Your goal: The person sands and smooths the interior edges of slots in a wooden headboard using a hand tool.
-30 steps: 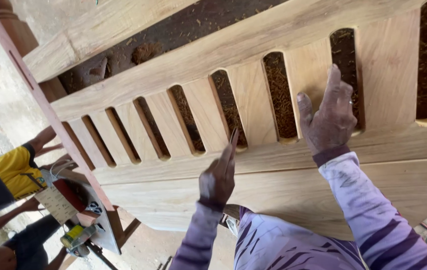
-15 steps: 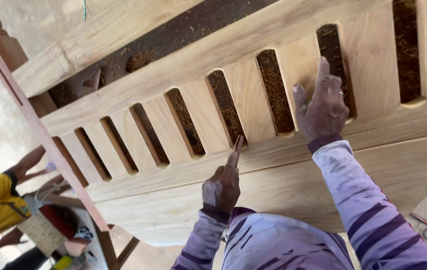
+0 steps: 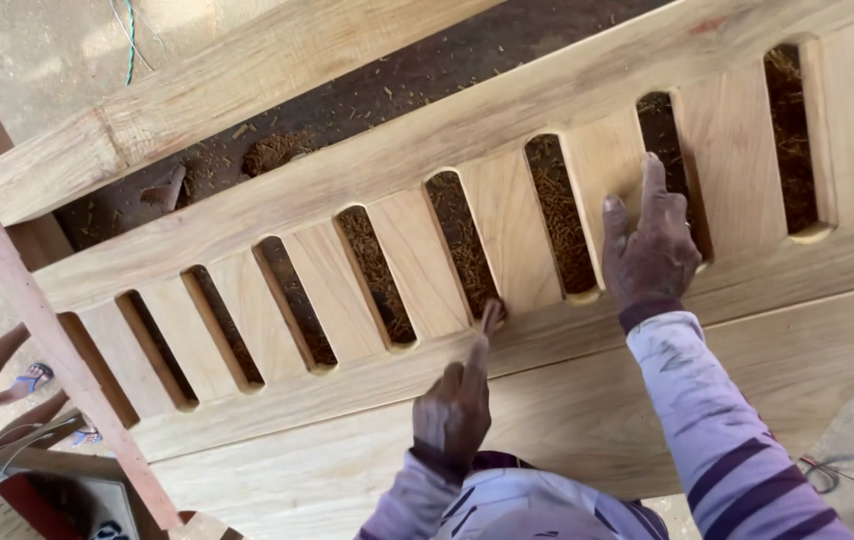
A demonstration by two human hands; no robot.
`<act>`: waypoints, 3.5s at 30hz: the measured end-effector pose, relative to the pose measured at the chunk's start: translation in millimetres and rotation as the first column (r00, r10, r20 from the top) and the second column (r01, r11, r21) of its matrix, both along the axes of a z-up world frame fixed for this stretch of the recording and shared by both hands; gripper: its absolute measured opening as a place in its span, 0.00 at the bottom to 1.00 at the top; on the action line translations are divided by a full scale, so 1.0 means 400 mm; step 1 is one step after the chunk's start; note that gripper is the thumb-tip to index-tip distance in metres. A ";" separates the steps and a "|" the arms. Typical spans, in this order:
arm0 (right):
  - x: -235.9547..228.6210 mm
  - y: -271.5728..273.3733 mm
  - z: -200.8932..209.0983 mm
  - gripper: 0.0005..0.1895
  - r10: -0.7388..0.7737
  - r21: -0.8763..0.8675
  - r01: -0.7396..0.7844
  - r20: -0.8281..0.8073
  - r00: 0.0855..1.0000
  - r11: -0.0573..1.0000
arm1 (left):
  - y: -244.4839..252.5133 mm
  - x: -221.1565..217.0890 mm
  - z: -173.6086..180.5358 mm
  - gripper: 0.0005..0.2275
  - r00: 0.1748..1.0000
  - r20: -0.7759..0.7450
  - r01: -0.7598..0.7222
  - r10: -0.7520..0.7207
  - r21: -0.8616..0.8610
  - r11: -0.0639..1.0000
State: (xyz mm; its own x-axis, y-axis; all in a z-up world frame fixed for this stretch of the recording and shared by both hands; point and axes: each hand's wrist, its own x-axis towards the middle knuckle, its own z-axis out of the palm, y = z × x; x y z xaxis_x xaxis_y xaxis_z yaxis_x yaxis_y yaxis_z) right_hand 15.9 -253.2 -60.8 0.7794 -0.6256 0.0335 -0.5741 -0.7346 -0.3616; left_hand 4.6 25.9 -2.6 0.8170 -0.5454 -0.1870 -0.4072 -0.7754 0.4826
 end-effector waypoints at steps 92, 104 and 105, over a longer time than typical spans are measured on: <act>-0.198 0.230 0.045 0.25 0.165 -0.048 -0.161 0.106 0.980 0.986 | -0.036 -0.056 0.022 0.34 0.991 0.002 0.124 -0.134 0.375 0.919; -0.207 0.241 0.049 0.25 0.162 -0.057 -0.158 0.067 0.985 0.986 | -0.048 -0.021 0.058 0.35 0.988 -0.015 0.147 -0.152 0.379 0.914; -0.206 0.240 0.047 0.25 0.168 -0.059 -0.164 0.074 0.983 0.985 | -0.054 -0.006 0.044 0.34 0.990 -0.052 0.138 -0.128 0.378 0.915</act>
State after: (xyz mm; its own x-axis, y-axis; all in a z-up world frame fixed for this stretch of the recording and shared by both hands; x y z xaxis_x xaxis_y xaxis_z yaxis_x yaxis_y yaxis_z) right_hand -66.5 -157.2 -42.0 0.8659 -0.4837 0.1276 -0.4142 -0.8362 -0.3594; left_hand 2.3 4.5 15.0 0.7342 -0.5321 -0.4217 -0.5105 -0.8421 0.1738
